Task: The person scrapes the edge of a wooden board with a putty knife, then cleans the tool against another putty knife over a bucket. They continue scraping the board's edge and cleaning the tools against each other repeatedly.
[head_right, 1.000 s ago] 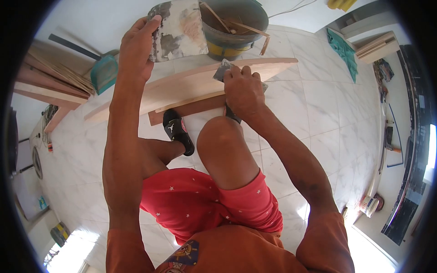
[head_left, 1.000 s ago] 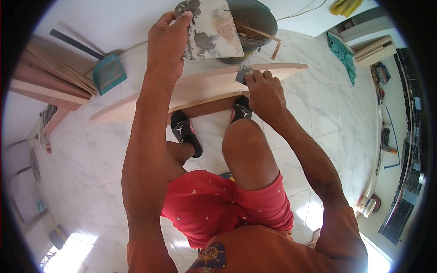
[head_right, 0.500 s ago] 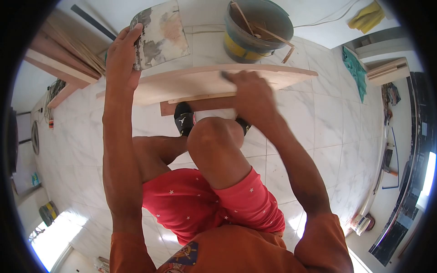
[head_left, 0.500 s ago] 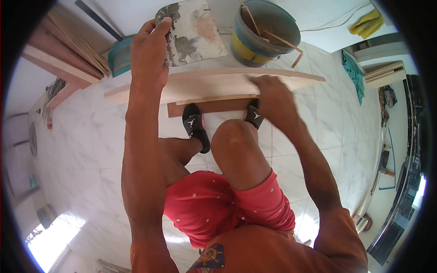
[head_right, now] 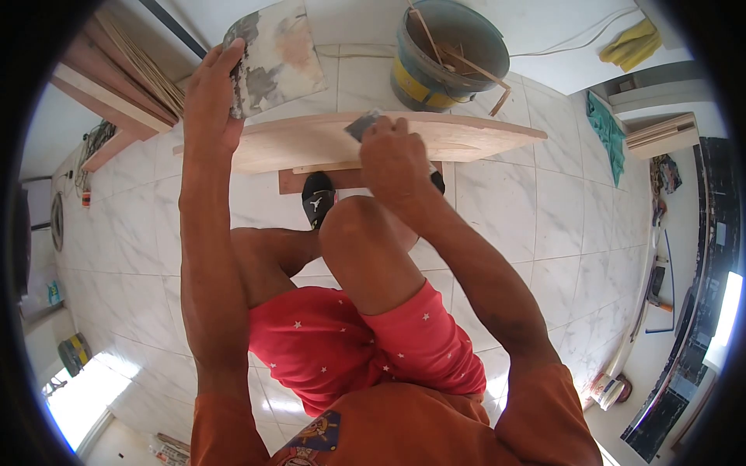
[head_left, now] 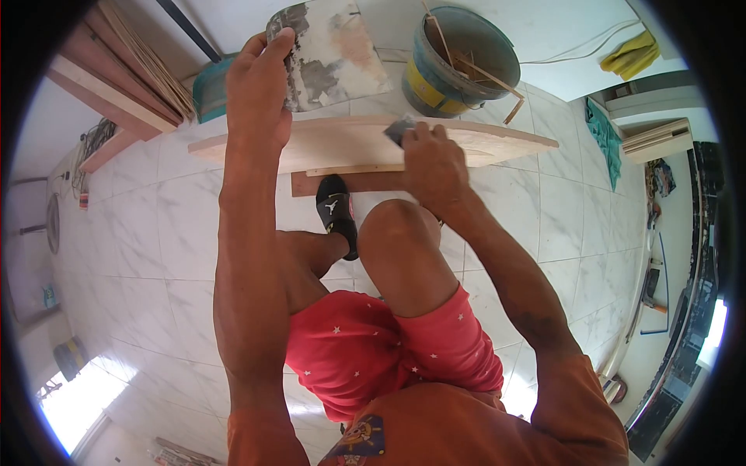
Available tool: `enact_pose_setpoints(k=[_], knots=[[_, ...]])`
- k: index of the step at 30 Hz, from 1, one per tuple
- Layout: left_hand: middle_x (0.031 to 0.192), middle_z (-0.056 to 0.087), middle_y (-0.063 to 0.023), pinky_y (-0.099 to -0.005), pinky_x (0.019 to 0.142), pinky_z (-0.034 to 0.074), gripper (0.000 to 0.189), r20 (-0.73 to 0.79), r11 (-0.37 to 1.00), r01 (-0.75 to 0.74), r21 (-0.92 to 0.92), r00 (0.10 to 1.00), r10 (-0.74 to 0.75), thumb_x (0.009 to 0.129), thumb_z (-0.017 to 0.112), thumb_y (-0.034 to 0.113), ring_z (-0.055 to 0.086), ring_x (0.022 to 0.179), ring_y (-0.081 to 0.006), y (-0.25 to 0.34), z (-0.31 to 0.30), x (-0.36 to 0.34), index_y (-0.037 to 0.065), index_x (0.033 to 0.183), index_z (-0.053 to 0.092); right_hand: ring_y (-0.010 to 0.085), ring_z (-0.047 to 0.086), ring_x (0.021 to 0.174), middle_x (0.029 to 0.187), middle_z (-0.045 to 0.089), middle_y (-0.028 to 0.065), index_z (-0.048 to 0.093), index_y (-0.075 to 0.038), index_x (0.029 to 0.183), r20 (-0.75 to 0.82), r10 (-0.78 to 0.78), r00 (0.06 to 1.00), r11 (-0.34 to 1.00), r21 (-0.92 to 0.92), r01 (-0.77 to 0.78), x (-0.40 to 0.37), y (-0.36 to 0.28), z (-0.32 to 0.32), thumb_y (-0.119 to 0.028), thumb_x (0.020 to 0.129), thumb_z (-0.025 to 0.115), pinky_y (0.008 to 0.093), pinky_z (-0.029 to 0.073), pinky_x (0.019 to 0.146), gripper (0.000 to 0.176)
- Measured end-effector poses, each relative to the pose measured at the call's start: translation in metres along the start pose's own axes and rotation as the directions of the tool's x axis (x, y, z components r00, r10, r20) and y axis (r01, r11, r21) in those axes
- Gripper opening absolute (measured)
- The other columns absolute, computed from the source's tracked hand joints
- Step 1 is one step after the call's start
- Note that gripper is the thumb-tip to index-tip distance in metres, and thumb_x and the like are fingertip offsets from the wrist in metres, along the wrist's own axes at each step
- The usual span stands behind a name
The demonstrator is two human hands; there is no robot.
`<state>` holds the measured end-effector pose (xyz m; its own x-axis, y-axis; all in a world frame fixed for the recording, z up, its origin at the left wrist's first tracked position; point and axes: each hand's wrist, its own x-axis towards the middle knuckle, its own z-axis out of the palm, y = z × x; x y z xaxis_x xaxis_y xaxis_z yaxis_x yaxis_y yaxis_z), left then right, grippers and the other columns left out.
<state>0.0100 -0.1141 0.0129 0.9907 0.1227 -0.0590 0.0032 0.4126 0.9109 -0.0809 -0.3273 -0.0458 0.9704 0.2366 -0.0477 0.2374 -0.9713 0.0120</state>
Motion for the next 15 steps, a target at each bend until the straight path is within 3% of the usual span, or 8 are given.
enact_pose_setpoints(k=[3,6,9,12,14,15], knots=[[0.101,0.069,-0.0074,-0.0273,0.077,0.055,0.029,-0.022,1.000,-0.001,0.012,1.000,0.001,0.099,0.063,0.016,0.065,0.086,-0.0129,0.004,-0.005,-0.003,-0.005,0.119,0.062,0.0334,0.062,0.101,0.108,0.062,0.0140,0.065,-0.001,0.109,-0.025,-0.107,0.994,0.994,0.008,0.107,0.005,-0.020,0.003,-0.005,0.078,0.065,0.0450,0.056,0.084,0.031],[0.101,0.069,-0.0072,-0.0273,0.076,0.055,0.029,-0.065,1.000,-0.007,-0.005,0.998,0.007,0.099,0.063,0.016,0.066,0.086,-0.0131,0.008,-0.008,-0.007,-0.005,0.119,0.062,0.0330,0.061,0.101,0.106,0.062,0.0142,0.065,-0.002,0.116,-0.156,-0.230,0.961,0.945,0.201,0.259,-0.002,-0.017,-0.002,-0.002,0.081,0.059,0.0438,0.054,0.087,0.036],[0.101,0.070,-0.0075,-0.0278,0.076,0.055,0.027,-0.082,1.000,0.010,-0.016,0.997,-0.011,0.099,0.064,0.016,0.066,0.086,-0.0133,0.010,-0.013,-0.007,-0.005,0.116,0.063,0.0329,0.060,0.101,0.105,0.062,0.0147,0.064,-0.004,0.124,-0.163,-0.006,0.987,0.976,0.215,0.041,-0.019,0.014,-0.002,0.000,0.084,0.055,0.0428,0.052,0.089,0.041],[0.100,0.070,-0.0077,-0.0283,0.076,0.056,0.026,-0.058,0.999,-0.025,-0.028,0.998,0.023,0.099,0.064,0.016,0.067,0.086,-0.0134,0.010,-0.017,-0.008,-0.005,0.114,0.063,0.0347,0.061,0.101,0.105,0.062,0.0153,0.064,-0.005,0.126,-0.142,0.197,0.970,0.980,0.029,-0.195,-0.030,0.065,0.002,-0.001,0.084,0.055,0.0464,0.054,0.085,0.043],[0.100,0.070,-0.0077,-0.0284,0.076,0.056,0.025,-0.044,0.999,-0.024,-0.032,0.999,0.023,0.099,0.064,0.015,0.066,0.086,-0.0133,0.008,-0.017,-0.006,-0.005,0.114,0.063,0.0347,0.062,0.105,0.110,0.063,0.0158,0.066,0.000,0.111,-0.099,0.208,0.973,0.977,-0.033,-0.212,-0.026,0.079,0.005,-0.008,0.084,0.061,0.0458,0.055,0.085,0.028],[0.101,0.070,-0.0077,-0.0285,0.076,0.056,0.025,-0.036,0.999,-0.026,-0.035,0.999,0.024,0.099,0.064,0.015,0.066,0.086,-0.0133,0.009,-0.016,-0.007,-0.005,0.113,0.063,0.0351,0.062,0.104,0.109,0.063,0.0158,0.066,-0.001,0.111,-0.081,0.170,0.982,0.982,-0.066,-0.176,-0.024,0.076,0.008,-0.006,0.083,0.061,0.0462,0.055,0.085,0.029]])
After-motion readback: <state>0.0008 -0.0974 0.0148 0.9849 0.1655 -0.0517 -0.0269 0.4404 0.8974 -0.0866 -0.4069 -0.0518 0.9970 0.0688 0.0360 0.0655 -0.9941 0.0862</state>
